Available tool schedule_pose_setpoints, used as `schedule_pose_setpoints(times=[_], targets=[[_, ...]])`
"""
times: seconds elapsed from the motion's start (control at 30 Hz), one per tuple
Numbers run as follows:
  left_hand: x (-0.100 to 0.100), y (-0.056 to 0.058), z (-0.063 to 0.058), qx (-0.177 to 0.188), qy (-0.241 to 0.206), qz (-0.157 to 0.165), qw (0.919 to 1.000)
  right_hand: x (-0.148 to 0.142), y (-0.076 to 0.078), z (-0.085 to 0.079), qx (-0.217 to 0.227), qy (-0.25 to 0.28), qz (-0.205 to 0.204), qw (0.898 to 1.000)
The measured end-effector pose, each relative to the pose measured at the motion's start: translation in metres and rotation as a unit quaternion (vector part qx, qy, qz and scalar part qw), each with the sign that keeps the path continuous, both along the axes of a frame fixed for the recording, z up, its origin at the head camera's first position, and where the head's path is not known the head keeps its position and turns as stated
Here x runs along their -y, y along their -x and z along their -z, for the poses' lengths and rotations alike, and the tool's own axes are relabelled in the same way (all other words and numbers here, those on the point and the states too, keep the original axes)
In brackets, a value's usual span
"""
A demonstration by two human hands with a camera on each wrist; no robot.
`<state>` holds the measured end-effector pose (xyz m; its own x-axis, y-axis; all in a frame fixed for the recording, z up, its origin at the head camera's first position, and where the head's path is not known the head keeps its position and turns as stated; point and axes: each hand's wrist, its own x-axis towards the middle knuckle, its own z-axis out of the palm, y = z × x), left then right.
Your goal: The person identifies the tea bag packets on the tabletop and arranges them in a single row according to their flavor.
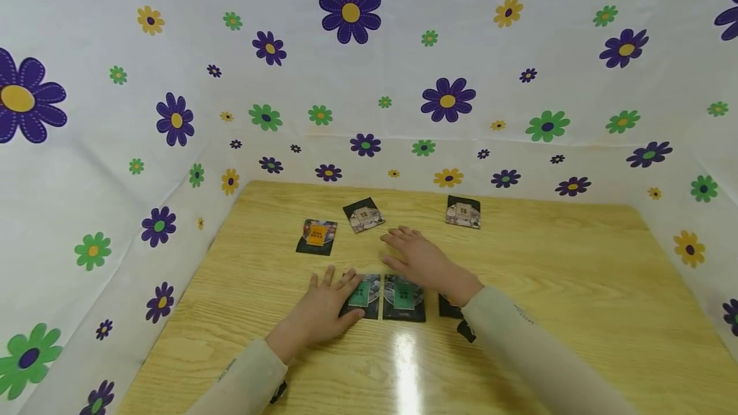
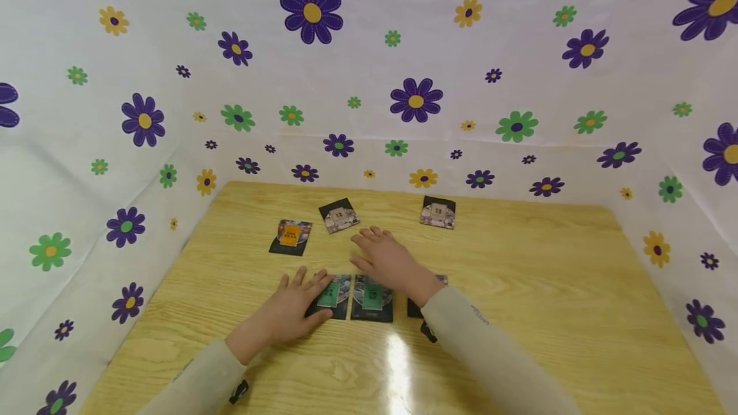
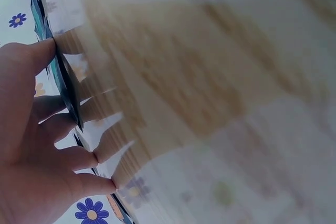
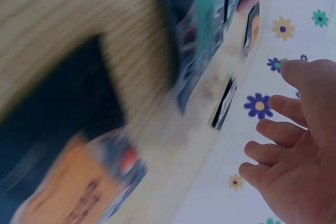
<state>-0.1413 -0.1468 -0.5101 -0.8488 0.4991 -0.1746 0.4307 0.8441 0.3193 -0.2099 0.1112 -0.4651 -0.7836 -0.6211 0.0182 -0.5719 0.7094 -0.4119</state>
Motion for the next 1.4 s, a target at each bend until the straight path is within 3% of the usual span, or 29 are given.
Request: schedule_pose_setpoints(times=[0.17, 0.3, 0.53, 0.87, 1.1, 1.27, 1.4], targets=[[0.003, 0.000, 0.002, -0.002, 0.000, -0.002, 1.0000, 0.028, 0.011, -0.004, 0.012, 0.008, -0.020, 1.000], [0.004, 0.001, 0.002, 0.000, 0.000, -0.005, 1.0000, 0.047, 0.024, -0.004, -0.004, -0.004, -0.043, 0.999], [-0.003, 0.007, 0.000, 0.009, -0.010, -0.001, 0.9999, 0.067, 0.057, 0.007, -0.030, -0.035, -0.044, 0.998], [-0.004, 0.006, -0.003, 0.013, 0.005, -0.001, 0.9999, 0.093, 0.092, 0.024, -0.005, -0.035, -0.071, 0.997], [-0.005, 0.001, -0.004, 0.013, -0.001, 0.000, 0.9999, 0.108, 0.102, 0.030, 0.007, -0.050, -0.070, 0.996], [-0.002, 0.000, -0.003, 0.008, 0.004, -0.002, 1.0000, 0.121, 0.098, 0.031, 0.040, -0.022, -0.069, 0.997], [0.000, 0.000, -0.003, 0.009, 0.004, -0.006, 0.9999, 0.130, 0.096, 0.033, 0.044, -0.037, -0.072, 0.996]])
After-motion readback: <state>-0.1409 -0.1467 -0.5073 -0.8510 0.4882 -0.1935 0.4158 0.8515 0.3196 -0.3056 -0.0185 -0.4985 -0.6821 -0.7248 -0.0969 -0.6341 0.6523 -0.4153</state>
